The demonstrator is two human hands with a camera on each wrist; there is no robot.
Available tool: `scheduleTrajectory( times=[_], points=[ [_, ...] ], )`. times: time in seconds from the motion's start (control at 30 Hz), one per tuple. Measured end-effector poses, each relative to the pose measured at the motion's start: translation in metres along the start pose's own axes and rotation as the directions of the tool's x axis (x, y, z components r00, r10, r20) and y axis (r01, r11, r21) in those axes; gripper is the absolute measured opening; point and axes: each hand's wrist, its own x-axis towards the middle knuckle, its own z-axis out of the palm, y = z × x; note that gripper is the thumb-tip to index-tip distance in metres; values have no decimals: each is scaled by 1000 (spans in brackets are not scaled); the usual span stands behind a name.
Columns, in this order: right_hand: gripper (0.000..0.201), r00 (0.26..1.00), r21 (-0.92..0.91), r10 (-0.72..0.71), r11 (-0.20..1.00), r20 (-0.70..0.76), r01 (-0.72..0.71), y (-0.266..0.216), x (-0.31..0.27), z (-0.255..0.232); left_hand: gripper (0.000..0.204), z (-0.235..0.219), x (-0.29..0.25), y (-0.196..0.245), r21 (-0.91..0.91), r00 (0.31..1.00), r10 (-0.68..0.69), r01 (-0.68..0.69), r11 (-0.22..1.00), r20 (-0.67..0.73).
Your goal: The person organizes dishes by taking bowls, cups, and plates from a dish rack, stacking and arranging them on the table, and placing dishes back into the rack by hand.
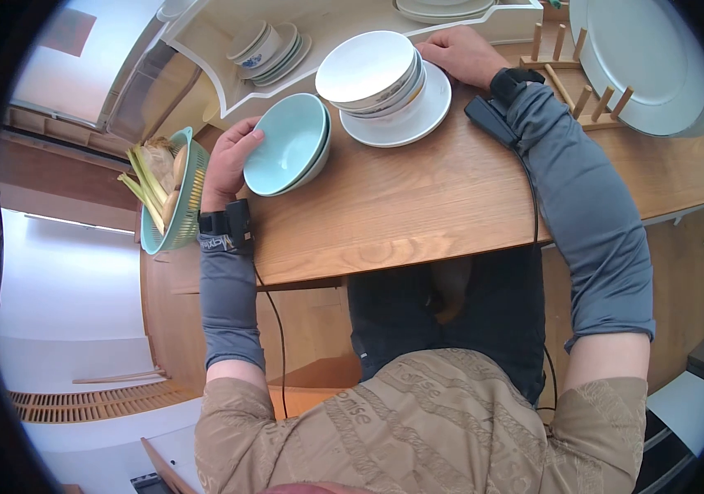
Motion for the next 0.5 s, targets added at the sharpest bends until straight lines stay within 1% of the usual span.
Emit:
scheduleTrajectory(
  times=[0.07, 0.1, 0.13, 0.17, 0.2, 0.27, 0.3, 0.37, 0.4, 0.43, 0.47, 0.5],
  points=[
    [39, 999, -10, -27, 1000, 18, 27, 2, 0, 1, 33, -1, -1, -1, -6, 1000, 0, 0, 1000, 12],
    [39, 999, -16, -24, 1000, 21, 25, -5, -3, -1, 33, -2, 0, -1, -4, 1000, -1, 1, 1000, 23],
    [38, 994, 40, 91, 995, 69, -94, -19, -8, -5, 33, -2, 0, -1, -11, 1000, -1, 1, 1000, 23],
    [38, 972, 90, 201, 973, 123, -213, -30, -12, -9, 32, -2, -1, -1, -21, 1000, -2, 2, 1000, 26],
    [38, 971, 86, 203, 973, 126, -215, -34, -13, -12, 30, -3, -2, -2, -30, 1000, -3, 4, 1000, 27],
    [37, 931, 81, 252, 956, 265, -282, -40, -14, -15, 29, -7, -2, -7, -28, 999, 5, -4, 1000, 37],
    [37, 930, 80, 252, 956, 269, -282, -40, -14, -15, 29, -11, -1, -10, -20, 999, 17, -16, 1000, 49],
    [36, 911, 14, 266, 959, 315, -284, -40, -14, -17, 30, -16, 2, -15, -26, 999, 5, -4, 1000, 49],
    [36, 911, 12, 265, 959, 316, -283, -42, -14, -17, 31, -15, 2, -14, -30, 999, -5, 6, 1000, 51],
    [36, 902, 5, 255, 962, 348, -274, -44, -15, -18, 31, -14, 1, -14, -31, 999, -4, 6, 999, 50],
    [37, 891, -2, 246, 964, 381, -265, -45, -16, -19, 32, -11, -1, -14, -30, 1000, -2, 3, 1000, 28],
    [37, 890, -3, 247, 964, 383, -266, -49, -17, -20, 34, -7, -2, -12, -29, 1000, 0, 0, 1000, 6]
  ],
)
